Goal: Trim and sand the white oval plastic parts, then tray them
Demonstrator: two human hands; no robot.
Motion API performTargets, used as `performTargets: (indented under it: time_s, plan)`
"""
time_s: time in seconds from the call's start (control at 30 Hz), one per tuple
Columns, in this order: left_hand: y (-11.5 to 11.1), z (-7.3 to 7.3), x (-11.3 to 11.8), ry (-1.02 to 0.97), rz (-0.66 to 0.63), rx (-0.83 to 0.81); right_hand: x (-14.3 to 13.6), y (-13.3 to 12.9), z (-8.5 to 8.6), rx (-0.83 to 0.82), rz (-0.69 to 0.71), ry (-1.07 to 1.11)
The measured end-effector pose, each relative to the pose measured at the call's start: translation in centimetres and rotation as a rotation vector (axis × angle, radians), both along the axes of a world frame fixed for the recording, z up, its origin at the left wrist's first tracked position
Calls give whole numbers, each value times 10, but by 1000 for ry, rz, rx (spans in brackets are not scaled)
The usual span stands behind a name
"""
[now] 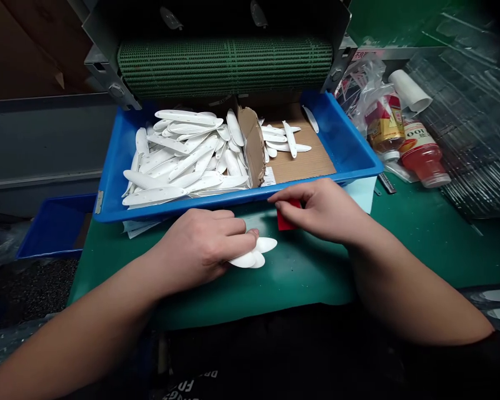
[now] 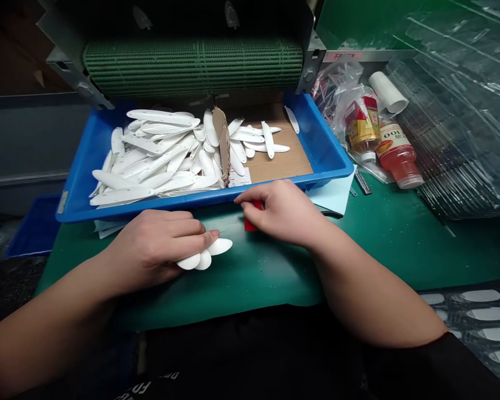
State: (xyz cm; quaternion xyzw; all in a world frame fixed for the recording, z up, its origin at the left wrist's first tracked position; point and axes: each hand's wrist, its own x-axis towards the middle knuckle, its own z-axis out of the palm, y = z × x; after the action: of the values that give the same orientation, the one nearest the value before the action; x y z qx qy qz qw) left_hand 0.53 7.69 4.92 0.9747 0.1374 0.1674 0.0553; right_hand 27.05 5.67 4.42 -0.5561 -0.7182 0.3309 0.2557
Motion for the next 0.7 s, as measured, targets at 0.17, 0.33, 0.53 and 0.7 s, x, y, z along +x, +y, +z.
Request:
performTargets:
  time_s: [0.17,0.33,0.53,0.7]
  plan:
    - [2,0,-1,67,71,-18,1,-1,5,15,-70,97]
    - [1,2,-2,50,88,-130,-5,-8,10,-7,23,217]
    - [15,9,-26,-386,460,-260,-14,-6,-3,-36,-126,197]
    - [41,29,-58,-209,940,-161,-23,-5,-11,-44,-44,158]
